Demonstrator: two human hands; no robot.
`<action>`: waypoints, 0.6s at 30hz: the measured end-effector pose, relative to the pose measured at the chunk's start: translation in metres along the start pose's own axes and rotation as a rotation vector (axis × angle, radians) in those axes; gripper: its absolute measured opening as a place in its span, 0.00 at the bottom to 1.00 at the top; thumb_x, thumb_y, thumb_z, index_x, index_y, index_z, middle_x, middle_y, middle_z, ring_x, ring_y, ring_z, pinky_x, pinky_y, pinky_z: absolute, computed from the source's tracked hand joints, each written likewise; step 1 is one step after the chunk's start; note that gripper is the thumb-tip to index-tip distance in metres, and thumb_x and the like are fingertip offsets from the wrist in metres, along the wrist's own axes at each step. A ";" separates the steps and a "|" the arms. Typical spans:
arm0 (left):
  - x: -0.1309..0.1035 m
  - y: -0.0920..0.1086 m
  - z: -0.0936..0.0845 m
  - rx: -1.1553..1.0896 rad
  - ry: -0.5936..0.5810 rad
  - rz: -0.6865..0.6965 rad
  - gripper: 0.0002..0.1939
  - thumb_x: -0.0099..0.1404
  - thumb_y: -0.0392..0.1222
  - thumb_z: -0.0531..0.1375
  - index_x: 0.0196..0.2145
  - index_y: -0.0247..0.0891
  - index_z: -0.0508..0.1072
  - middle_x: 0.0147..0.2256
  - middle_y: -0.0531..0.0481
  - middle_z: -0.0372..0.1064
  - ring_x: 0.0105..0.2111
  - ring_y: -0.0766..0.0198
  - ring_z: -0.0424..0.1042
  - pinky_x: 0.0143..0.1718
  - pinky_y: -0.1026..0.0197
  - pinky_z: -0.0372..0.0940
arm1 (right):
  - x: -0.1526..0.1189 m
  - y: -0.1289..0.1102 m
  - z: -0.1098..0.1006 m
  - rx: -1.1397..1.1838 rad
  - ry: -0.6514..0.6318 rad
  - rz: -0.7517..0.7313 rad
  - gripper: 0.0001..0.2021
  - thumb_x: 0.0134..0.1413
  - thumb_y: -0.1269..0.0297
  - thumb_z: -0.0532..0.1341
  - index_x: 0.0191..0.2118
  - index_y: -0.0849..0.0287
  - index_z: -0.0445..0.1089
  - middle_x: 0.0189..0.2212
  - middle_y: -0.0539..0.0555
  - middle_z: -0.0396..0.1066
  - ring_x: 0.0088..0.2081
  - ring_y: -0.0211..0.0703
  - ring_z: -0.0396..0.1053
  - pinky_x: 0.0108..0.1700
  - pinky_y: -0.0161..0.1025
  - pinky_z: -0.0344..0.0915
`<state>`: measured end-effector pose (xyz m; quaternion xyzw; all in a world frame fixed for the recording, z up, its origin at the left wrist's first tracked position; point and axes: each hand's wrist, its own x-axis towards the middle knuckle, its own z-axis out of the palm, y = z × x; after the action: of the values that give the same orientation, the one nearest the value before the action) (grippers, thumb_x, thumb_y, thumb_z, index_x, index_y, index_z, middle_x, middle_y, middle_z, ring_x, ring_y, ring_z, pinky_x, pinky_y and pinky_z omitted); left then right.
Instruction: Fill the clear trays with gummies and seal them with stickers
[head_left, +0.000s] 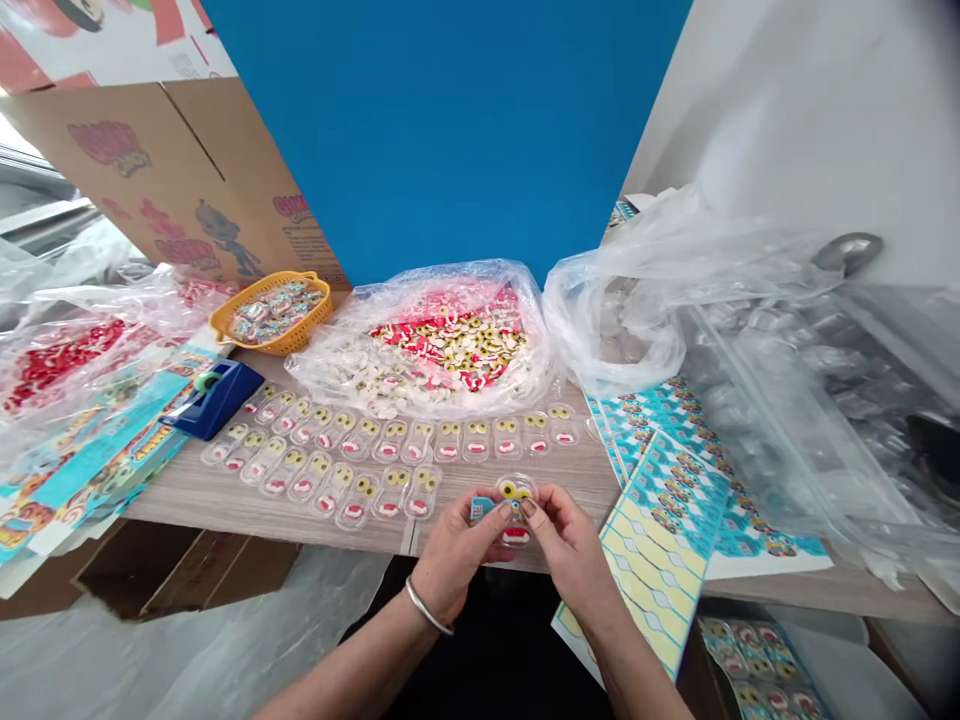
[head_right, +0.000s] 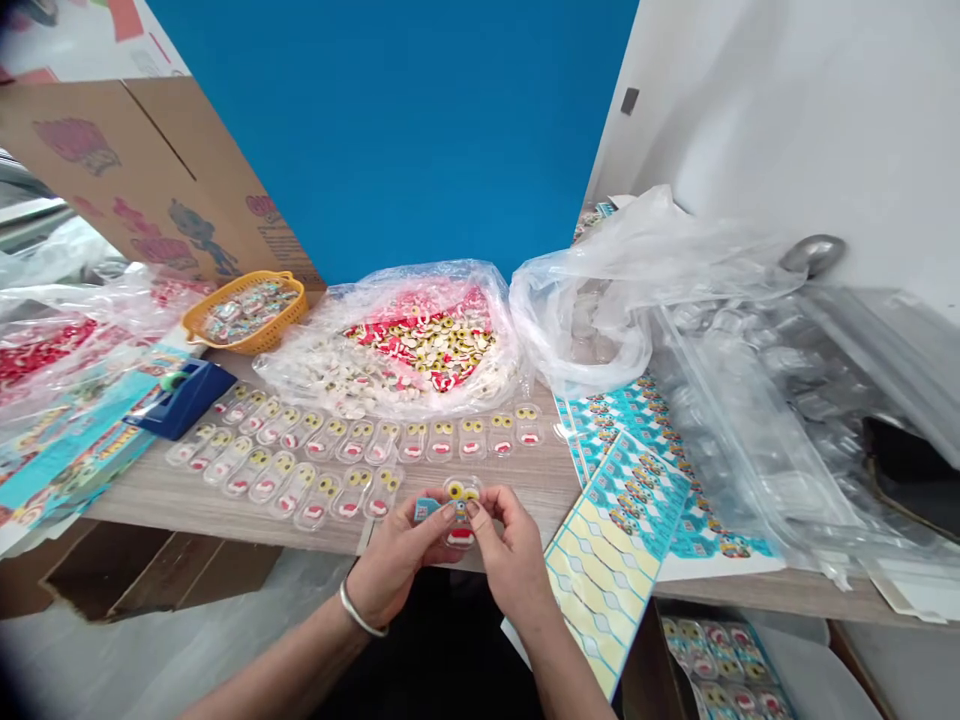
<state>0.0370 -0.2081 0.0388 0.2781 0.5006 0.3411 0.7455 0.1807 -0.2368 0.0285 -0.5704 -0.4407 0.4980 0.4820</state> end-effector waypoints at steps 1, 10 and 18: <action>0.000 0.001 -0.001 0.024 0.014 0.034 0.19 0.52 0.50 0.70 0.36 0.37 0.71 0.32 0.52 0.73 0.29 0.64 0.73 0.32 0.60 0.69 | -0.001 0.000 -0.002 0.001 0.005 0.009 0.14 0.59 0.51 0.59 0.35 0.57 0.67 0.31 0.51 0.70 0.34 0.42 0.67 0.39 0.37 0.64; 0.002 0.005 -0.010 -0.153 -0.092 0.018 0.14 0.53 0.45 0.70 0.28 0.33 0.74 0.26 0.52 0.70 0.24 0.71 0.68 0.31 0.65 0.63 | -0.006 -0.003 -0.013 0.216 -0.030 0.086 0.12 0.58 0.53 0.62 0.37 0.56 0.69 0.32 0.51 0.71 0.34 0.40 0.67 0.37 0.35 0.65; 0.011 -0.008 -0.002 -0.351 -0.210 -0.039 0.11 0.53 0.40 0.71 0.31 0.33 0.76 0.29 0.49 0.74 0.27 0.69 0.69 0.33 0.65 0.64 | -0.005 0.008 0.005 0.453 -0.037 0.113 0.09 0.56 0.57 0.65 0.35 0.57 0.70 0.29 0.49 0.71 0.31 0.37 0.66 0.35 0.33 0.65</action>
<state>0.0403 -0.2043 0.0257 0.1683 0.3580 0.3778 0.8371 0.1757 -0.2423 0.0207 -0.4625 -0.2938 0.6206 0.5609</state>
